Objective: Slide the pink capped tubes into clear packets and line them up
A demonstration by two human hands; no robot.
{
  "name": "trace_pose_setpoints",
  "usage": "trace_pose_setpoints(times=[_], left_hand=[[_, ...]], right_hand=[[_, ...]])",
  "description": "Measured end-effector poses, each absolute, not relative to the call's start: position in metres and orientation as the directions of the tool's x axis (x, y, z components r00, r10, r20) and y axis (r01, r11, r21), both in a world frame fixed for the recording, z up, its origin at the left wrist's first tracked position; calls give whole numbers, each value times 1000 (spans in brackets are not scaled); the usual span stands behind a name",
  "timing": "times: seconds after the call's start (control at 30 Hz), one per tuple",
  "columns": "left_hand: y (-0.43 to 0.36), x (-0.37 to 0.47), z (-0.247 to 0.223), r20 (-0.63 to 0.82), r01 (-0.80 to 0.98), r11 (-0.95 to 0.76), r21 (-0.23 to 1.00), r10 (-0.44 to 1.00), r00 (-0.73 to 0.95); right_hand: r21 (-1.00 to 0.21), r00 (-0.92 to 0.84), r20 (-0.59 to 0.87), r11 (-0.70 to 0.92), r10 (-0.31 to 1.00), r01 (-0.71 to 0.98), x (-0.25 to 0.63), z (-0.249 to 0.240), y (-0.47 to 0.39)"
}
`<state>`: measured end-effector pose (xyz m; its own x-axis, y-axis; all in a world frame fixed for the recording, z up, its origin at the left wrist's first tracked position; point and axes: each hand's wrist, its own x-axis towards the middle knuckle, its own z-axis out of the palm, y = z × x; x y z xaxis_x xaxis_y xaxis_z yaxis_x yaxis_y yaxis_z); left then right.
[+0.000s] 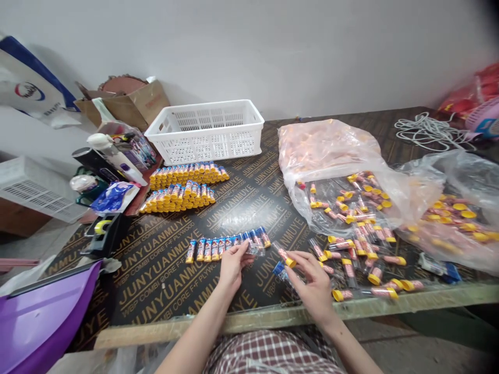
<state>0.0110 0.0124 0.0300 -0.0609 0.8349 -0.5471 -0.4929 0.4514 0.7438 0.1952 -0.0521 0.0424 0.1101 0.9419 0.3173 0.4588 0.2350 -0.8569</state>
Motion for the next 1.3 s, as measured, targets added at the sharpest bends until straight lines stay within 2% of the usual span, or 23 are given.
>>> trace_pose_setpoints(times=[0.17, 0.33, 0.53, 0.73, 0.9, 1.0, 1.13, 1.3], left_hand=[[12, 10, 28, -539, -496, 429, 755, 837, -96], [9, 14, 27, -493, -443, 411, 797, 866, -81], [2, 18, 34, -424, -497, 413, 764, 900, 97], [3, 16, 39, -449, -493, 441, 750, 887, 111], [-2, 17, 48, -435, -361, 537, 763, 839, 327], [-7, 20, 52, -447, -311, 574, 757, 803, 394], [-12, 23, 55, -442, -288, 593, 752, 778, 447], [-14, 23, 53, -447, -251, 595, 764, 768, 459]], right_hand=[[-811, 60, 385, 306, 921, 499, 187, 49, -54], [-861, -70, 294, 296, 953, 413, 183, 47, -53], [-907, -140, 241, 274, 960, 320, 181, 42, -50], [-916, -151, 241, 276, 959, 292, 179, 39, -48], [-856, -69, 318, 317, 946, 409, 180, 33, -45], [-816, -151, 360, 390, 920, 428, 182, 35, -41], [-814, -318, 342, 448, 884, 370, 184, 39, -40], [-852, -306, 315, 409, 899, 325, 183, 35, -43]])
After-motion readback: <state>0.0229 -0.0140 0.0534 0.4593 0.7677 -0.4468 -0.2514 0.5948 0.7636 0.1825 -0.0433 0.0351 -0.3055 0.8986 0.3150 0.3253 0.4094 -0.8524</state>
